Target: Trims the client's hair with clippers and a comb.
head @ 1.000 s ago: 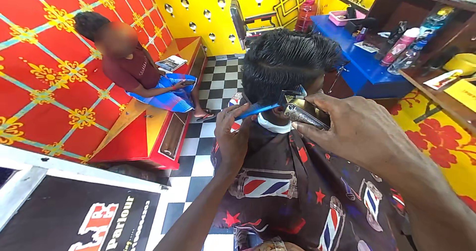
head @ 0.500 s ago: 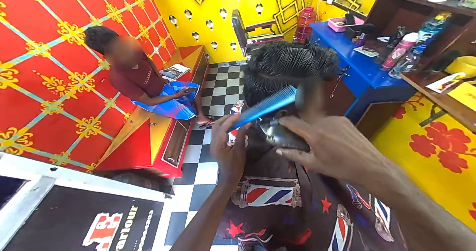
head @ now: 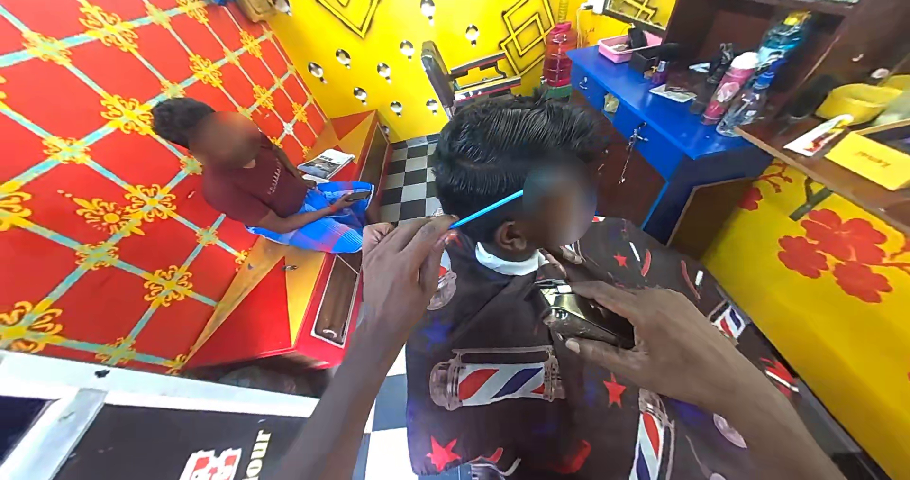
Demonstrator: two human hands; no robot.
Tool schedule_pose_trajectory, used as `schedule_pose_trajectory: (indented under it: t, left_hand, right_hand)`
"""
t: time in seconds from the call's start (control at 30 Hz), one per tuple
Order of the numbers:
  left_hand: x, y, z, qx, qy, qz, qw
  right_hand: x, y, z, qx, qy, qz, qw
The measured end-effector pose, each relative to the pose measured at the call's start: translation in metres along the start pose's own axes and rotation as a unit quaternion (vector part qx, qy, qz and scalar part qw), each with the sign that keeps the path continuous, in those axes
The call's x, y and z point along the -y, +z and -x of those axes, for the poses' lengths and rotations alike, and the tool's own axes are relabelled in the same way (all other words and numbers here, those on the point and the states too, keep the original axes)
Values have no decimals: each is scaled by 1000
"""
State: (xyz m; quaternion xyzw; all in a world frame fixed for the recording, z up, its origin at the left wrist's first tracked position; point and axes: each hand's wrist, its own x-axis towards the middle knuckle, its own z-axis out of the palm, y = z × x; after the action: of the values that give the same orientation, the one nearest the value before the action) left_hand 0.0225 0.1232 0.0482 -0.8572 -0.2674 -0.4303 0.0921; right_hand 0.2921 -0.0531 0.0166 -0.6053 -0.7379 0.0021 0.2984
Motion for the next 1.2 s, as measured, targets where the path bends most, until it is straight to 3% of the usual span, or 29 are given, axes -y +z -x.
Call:
schedule_pose_trajectory:
  t: [0.13,0.3,0.37,0.47,0.83,1.2]
  left_hand:
    - [2,4,11,44,-5,11,999]
    - [2,-1,9,99,-134,151,974]
    - [2,0,6,73,-154,161,972]
    - [3,8,4,6,-122,135,983]
    - [4,21,-3,-142,-80,83,983]
    - [2,23,-6,-191,-32,24,981]
  right_hand:
    - [-13,-7,9,-21,13,-9,1000]
    - [-13,-29,-4,-76,57,-30,995]
    - [-8,-40,-15,-90,90,-29,991]
    - [-2,-50,-35,-97,119,-20,988]
    - [11,-60,-75,-27,129,10,991]
    - [23,-70,-101,75,184,-57,978]
